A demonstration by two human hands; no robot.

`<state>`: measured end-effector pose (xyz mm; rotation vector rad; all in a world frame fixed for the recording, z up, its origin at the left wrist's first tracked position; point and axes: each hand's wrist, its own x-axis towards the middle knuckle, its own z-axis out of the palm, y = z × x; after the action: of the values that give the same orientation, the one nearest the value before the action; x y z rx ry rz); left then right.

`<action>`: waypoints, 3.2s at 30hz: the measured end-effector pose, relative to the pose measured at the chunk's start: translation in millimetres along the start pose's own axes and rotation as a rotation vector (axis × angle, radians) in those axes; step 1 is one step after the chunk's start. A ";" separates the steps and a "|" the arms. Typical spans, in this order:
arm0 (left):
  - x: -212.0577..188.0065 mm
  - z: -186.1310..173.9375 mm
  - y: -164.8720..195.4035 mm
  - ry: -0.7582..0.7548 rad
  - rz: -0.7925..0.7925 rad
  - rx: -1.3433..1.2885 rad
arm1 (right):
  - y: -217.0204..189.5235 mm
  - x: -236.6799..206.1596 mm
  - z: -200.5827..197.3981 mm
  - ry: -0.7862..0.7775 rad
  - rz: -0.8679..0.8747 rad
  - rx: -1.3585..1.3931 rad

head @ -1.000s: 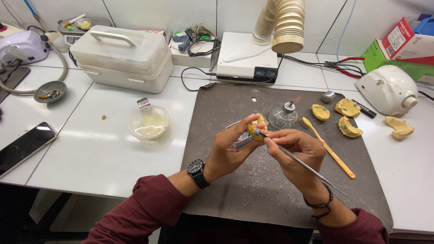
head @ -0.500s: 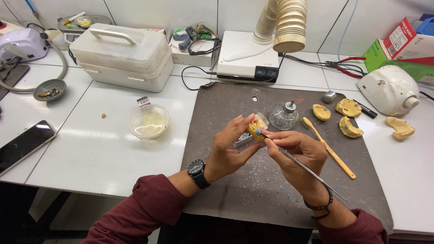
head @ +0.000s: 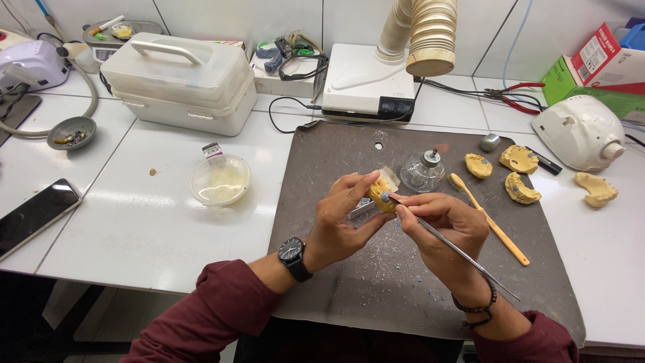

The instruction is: The person holds a yellow dental stone model in one hand and uses a metal wax carving instrument to sculpt and smooth blue wax on the model's teeth, occasionally rotating the model and brushing debris away with a toothbrush. They continue carving and refining the wax pattern throughout the episode.

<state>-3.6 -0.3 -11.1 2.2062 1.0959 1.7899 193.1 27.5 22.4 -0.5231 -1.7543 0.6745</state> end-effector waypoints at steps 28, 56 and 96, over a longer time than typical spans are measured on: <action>-0.1 -0.8 -1.7 -0.009 0.027 0.007 | -5.0 1.5 1.7 -0.010 -0.018 0.023; 1.5 -5.8 9.9 -0.022 -0.061 -0.141 | 3.3 -2.8 -5.3 0.085 0.090 0.259; 4.2 3.3 -0.8 -0.157 -0.812 -0.763 | -4.2 4.7 -0.9 -0.218 -0.048 -0.107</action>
<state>-0.9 3.8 -9.1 1.1811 0.8662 1.3088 192.6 27.6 28.8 -0.4928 -2.0095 0.6244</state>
